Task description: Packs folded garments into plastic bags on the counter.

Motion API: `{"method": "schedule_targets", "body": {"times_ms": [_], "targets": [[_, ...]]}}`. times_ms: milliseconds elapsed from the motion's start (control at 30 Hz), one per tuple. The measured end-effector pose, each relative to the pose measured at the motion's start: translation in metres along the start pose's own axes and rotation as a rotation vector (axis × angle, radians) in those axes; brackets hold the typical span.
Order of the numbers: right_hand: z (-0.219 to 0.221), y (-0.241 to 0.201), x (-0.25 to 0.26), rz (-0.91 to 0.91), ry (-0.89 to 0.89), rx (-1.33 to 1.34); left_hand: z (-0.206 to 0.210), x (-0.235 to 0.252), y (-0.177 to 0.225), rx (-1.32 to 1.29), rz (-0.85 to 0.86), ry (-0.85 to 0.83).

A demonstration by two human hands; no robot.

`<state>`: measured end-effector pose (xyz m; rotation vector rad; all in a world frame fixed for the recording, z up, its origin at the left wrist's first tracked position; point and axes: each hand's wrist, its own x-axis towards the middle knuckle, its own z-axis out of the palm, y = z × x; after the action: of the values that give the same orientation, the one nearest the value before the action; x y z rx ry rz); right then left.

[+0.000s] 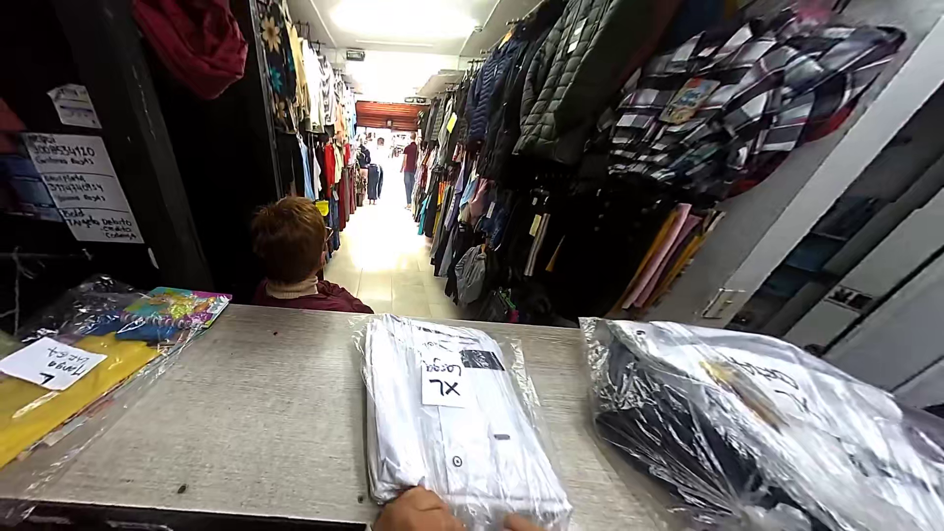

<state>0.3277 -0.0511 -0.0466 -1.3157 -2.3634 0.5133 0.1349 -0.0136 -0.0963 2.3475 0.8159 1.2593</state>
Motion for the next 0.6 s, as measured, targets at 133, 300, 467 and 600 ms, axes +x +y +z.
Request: {"method": "schedule_targets", "body": {"times_ms": [133, 300, 467, 600], "targets": [[-0.002, 0.029, -0.009, -0.243, 0.147, -0.159, 0.003, 0.001, 0.006, 0.012, -0.042, -0.007], [-0.002, 0.069, -0.008, -0.617, 0.58, -0.071, 0.007, 0.0, 0.023, -0.017, -0.211, 0.056], [0.03, 0.08, 0.0, -0.256, 0.769, 0.088, 0.013, -0.004, 0.028, 0.043, -0.343, 0.033], [0.03, 0.07, -0.012, -0.304, 0.601, 0.192, 0.016, -0.012, 0.044, 0.058, -0.393, 0.066]]}}
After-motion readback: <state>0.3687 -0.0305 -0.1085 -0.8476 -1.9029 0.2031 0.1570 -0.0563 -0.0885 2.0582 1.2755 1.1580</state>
